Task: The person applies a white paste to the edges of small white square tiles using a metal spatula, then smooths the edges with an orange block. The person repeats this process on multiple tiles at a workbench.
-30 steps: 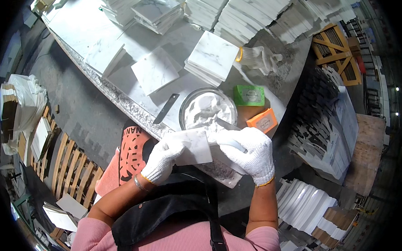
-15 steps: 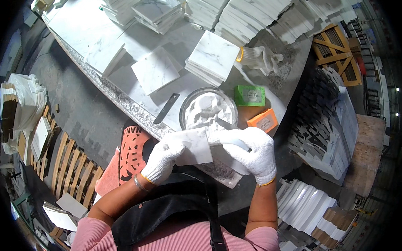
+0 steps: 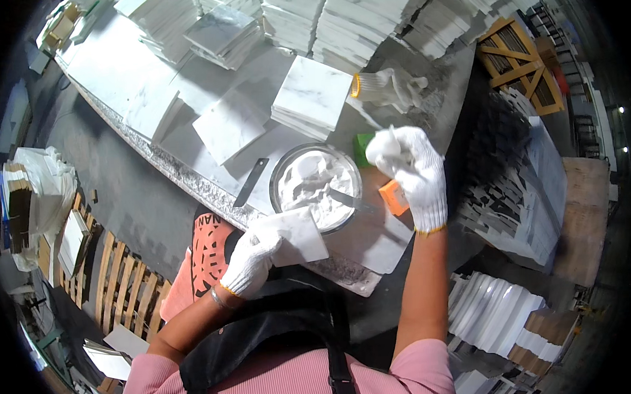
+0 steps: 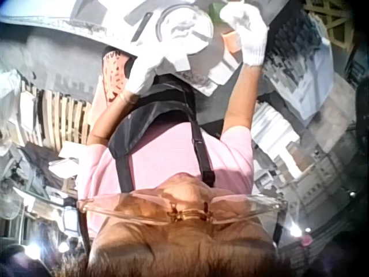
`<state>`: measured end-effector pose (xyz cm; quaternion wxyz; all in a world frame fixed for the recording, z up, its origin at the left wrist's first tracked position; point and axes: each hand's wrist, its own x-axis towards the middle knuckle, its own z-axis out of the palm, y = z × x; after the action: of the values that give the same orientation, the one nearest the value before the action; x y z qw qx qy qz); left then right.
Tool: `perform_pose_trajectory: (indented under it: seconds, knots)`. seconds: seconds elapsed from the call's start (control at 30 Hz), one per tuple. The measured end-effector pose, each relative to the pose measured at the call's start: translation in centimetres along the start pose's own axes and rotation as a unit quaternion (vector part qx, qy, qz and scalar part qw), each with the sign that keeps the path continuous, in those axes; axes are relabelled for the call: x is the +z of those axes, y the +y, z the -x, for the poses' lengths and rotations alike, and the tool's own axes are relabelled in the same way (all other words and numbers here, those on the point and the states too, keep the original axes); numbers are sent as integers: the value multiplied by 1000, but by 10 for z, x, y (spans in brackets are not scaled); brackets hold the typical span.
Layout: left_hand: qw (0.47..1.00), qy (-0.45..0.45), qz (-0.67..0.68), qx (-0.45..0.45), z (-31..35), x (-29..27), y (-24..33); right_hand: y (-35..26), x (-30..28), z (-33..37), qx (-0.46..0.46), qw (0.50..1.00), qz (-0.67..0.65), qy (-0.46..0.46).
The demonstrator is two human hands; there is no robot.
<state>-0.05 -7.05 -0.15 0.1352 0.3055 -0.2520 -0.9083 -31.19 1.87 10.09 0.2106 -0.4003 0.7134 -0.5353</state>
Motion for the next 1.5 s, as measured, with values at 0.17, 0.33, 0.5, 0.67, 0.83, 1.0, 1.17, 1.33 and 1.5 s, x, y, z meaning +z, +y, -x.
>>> perform_pose_trajectory:
  seconds: [0.17, 0.33, 0.5, 0.67, 0.83, 1.0, 1.17, 1.33, 1.5]
  knots:
    - [999, -6, -16, -31, 1, 4, 9, 27, 12, -53, 55, 993, 93, 37]
    - [999, 10, 9, -40, 4, 14, 19, 51, 20, -85, -13, 981, 191, -6]
    - [999, 21, -32, -34, 3, 7, 15, 61, 17, -93, 61, 951, 303, -29]
    - [997, 39, -46, -46, 3, 10, 16, 77, 17, -94, 63, 937, 341, -36]
    - [998, 31, -25, -46, 1, 8, 14, 62, 17, -85, 41, 955, 294, -19]
    - [999, 13, 3, -36, 2, 24, 23, 21, 1, -22, -108, 922, 354, 111]
    - [999, -20, 15, -26, -1, 20, 23, -21, 24, 51, -11, 934, 353, 44]
    - [998, -33, 25, -38, -3, 7, 17, -26, 38, 73, 54, 943, 327, -31]
    - [999, 3, 36, -5, -2, 11, 12, -16, 42, 72, 62, 972, 224, -25]
